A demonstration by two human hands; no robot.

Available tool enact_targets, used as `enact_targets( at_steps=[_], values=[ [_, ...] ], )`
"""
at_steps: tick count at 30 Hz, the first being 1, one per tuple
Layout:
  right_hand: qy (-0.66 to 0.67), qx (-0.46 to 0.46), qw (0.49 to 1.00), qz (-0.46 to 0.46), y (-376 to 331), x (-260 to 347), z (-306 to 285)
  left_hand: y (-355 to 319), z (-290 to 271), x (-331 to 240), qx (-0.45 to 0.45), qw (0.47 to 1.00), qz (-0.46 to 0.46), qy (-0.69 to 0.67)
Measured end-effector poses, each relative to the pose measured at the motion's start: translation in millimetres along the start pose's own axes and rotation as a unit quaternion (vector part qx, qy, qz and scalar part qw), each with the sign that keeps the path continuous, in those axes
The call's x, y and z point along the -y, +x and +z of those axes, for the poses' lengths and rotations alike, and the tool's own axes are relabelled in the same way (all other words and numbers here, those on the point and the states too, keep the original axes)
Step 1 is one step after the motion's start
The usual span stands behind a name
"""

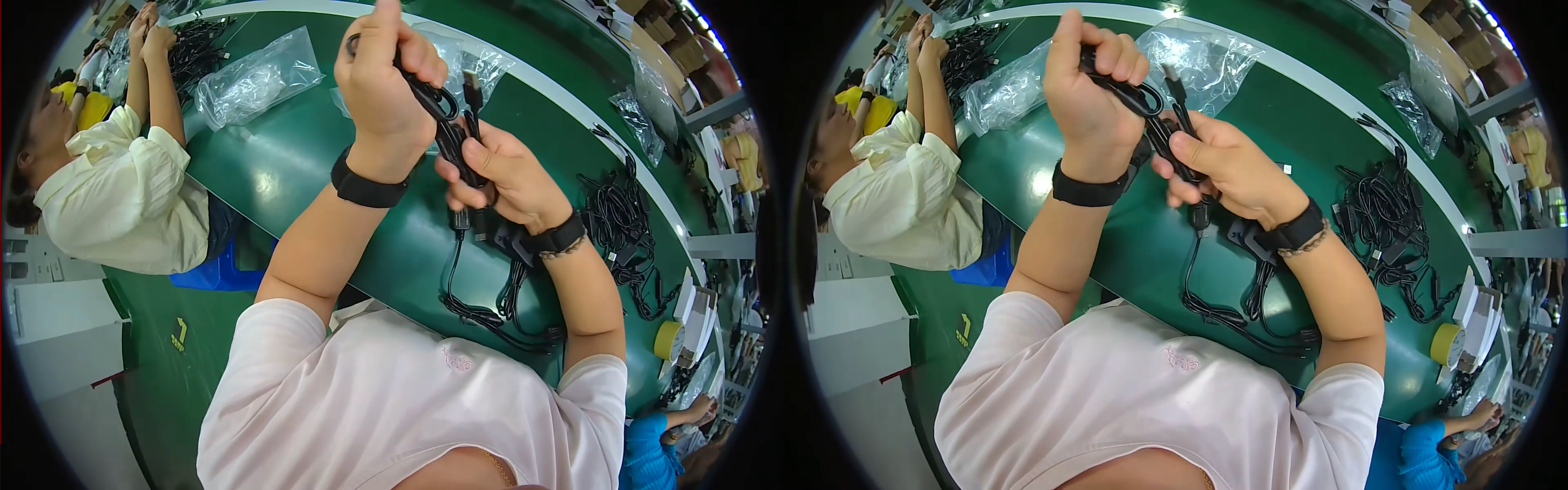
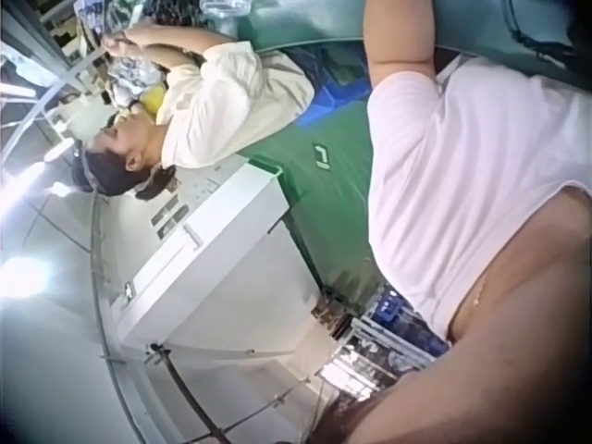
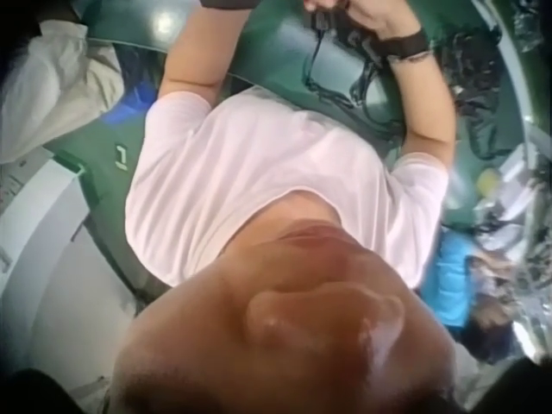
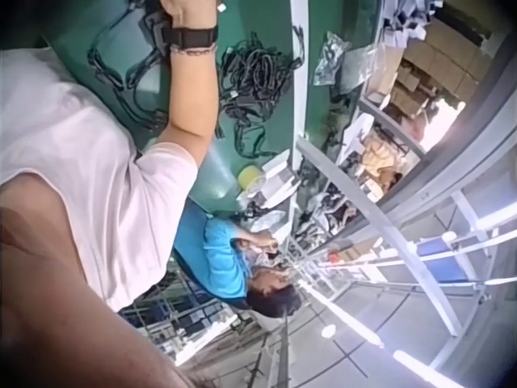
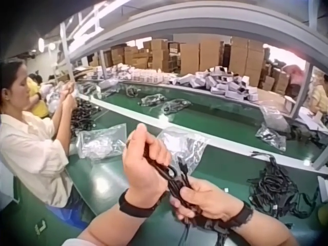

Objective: The person packages power cables by hand, coiling each cable and sliding it into a plastic bag before setting it aside on the assembly line.

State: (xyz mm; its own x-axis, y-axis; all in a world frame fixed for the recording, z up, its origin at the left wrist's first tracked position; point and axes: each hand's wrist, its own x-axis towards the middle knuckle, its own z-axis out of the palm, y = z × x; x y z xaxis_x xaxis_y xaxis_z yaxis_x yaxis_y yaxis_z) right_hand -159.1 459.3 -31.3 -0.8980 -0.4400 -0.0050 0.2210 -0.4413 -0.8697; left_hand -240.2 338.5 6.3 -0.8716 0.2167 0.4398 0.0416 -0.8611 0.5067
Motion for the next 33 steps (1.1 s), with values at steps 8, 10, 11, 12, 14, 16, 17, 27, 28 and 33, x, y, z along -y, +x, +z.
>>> enact_targets(
  at_steps=[8, 10, 11, 12, 14, 16, 17, 27, 28, 33],
  values=[
    [0.144, -0.007, 0.99, 0.01, -27, 25, -9, -12, 4, 17, 0.108, 0.966, -0.183, 0.148],
    [0.112, -0.029, 0.992, 0.044, -30, 29, -13, -9, -2, 23, 0.211, 0.943, -0.197, 0.167],
    [0.098, -0.037, 0.992, 0.063, -30, 30, -13, -10, -2, 24, 0.21, 0.942, -0.199, 0.17],
    [0.0, -0.108, 0.994, 0.015, -29, 29, -2, -12, -1, 26, 0.146, 0.951, -0.156, 0.223],
    [-0.208, -0.167, 0.958, -0.104, -23, 11, -8, -12, 1, 29, 0.069, 0.952, -0.07, 0.291],
    [-0.585, -0.219, 0.732, -0.272, -22, 3, -15, -17, 7, 38, 0.043, 0.956, -0.041, 0.289],
    [-0.582, -0.217, 0.734, -0.273, -22, 2, -16, -20, 7, 39, 0.02, 0.959, -0.015, 0.281],
    [-0.122, -0.334, 0.93, -0.089, -55, 42, -40, 11, -39, -39, 0.111, 0.744, -0.124, 0.647],
    [-0.107, -0.338, 0.93, -0.095, -62, 39, -48, 7, -48, -48, 0.109, 0.742, -0.124, 0.65],
    [-0.057, -0.329, 0.94, -0.073, -58, 15, -59, -19, -106, -34, 0.333, 0.551, 0.143, 0.752]
  ],
)
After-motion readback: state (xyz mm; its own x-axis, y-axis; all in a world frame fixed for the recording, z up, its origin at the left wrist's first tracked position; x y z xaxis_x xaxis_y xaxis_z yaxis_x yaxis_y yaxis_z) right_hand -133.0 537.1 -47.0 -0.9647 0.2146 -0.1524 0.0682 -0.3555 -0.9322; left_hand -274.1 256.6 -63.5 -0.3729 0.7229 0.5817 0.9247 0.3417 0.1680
